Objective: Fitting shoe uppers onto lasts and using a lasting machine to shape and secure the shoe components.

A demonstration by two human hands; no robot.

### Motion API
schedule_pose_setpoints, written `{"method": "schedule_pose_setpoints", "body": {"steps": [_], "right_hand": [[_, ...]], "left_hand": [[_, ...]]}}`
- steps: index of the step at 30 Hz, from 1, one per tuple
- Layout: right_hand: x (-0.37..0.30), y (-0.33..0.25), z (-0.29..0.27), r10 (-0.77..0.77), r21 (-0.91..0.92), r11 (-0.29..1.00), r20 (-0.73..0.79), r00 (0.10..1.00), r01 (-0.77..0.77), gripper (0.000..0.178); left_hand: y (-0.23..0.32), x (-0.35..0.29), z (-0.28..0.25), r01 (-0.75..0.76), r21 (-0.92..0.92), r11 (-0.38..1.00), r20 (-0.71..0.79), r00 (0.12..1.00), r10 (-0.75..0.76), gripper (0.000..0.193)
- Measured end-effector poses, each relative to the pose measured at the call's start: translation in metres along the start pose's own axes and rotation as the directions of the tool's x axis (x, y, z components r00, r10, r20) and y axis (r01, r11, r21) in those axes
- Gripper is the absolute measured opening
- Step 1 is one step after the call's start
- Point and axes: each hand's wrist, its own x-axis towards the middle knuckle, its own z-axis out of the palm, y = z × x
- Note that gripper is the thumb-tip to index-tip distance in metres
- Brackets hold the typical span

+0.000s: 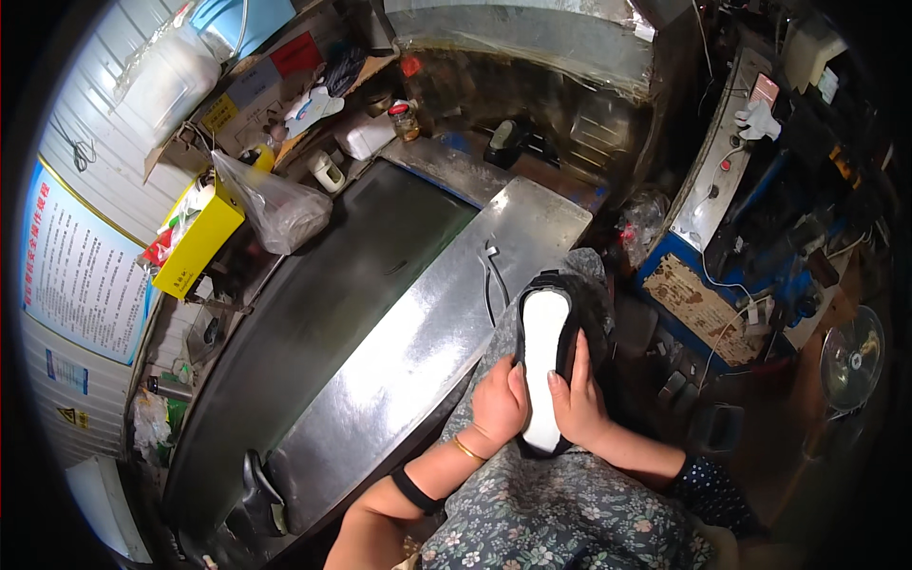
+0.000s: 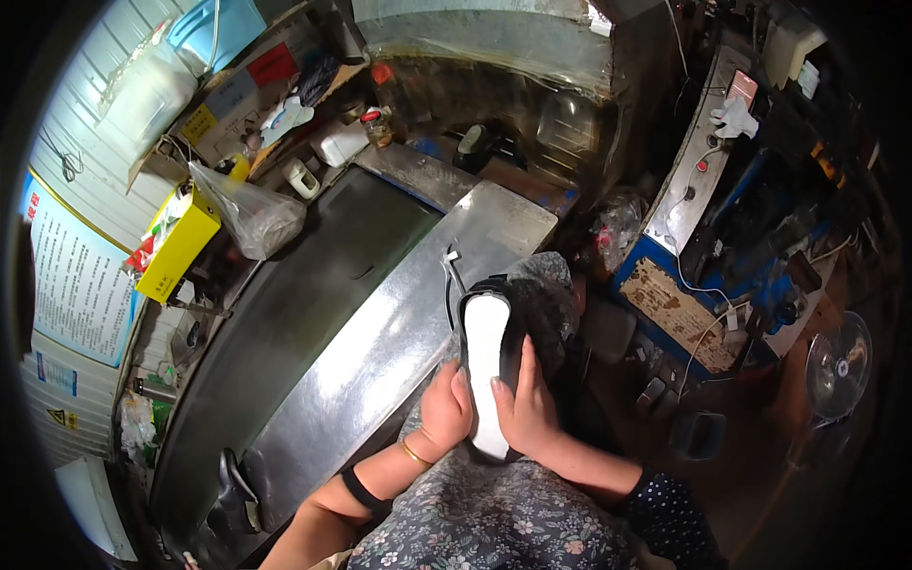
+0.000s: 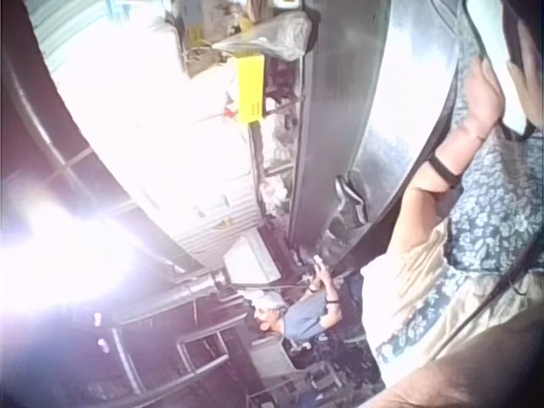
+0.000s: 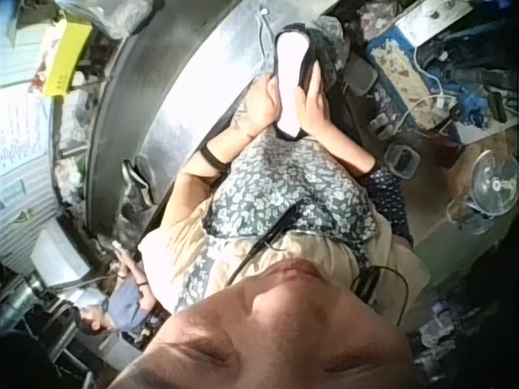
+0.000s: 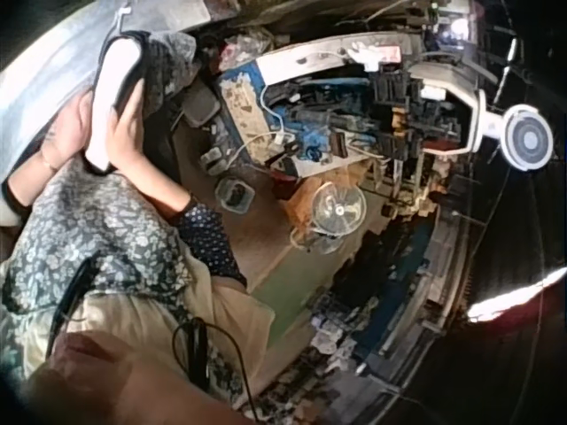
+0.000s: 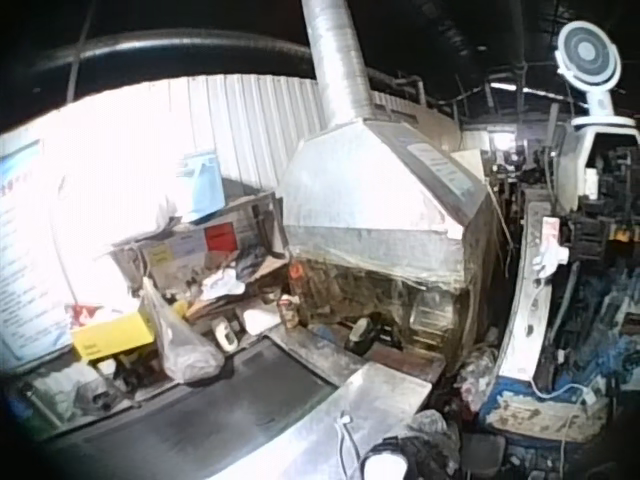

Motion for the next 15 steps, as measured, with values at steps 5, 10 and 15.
{"method": "schedule_pose_setpoints", "body": {"steps": [5,10,15], "right_hand": [[-0.005,0.009,-0.008,0.007,0.190,0.982,0.061,0.998,-0.018,0.076],[-0.013,0.005,-0.039,-0.004,0.002,1.000,0.347,0.938,0.004,0.081],[0.066,0.036,-0.045,0.117,0.639,0.746,0.154,0.981,-0.189,0.059]], "left_hand": [[-0.012,0.026,0.011,0.007,-0.520,0.854,-0.022,1.000,-0.021,0.042],[0.032,0.099,-0.022,0.480,-0.821,0.309,0.507,0.862,0.010,0.065],[0.036,0.095,-0.008,0.131,-0.689,0.713,0.299,0.947,0.115,0.040]]}}
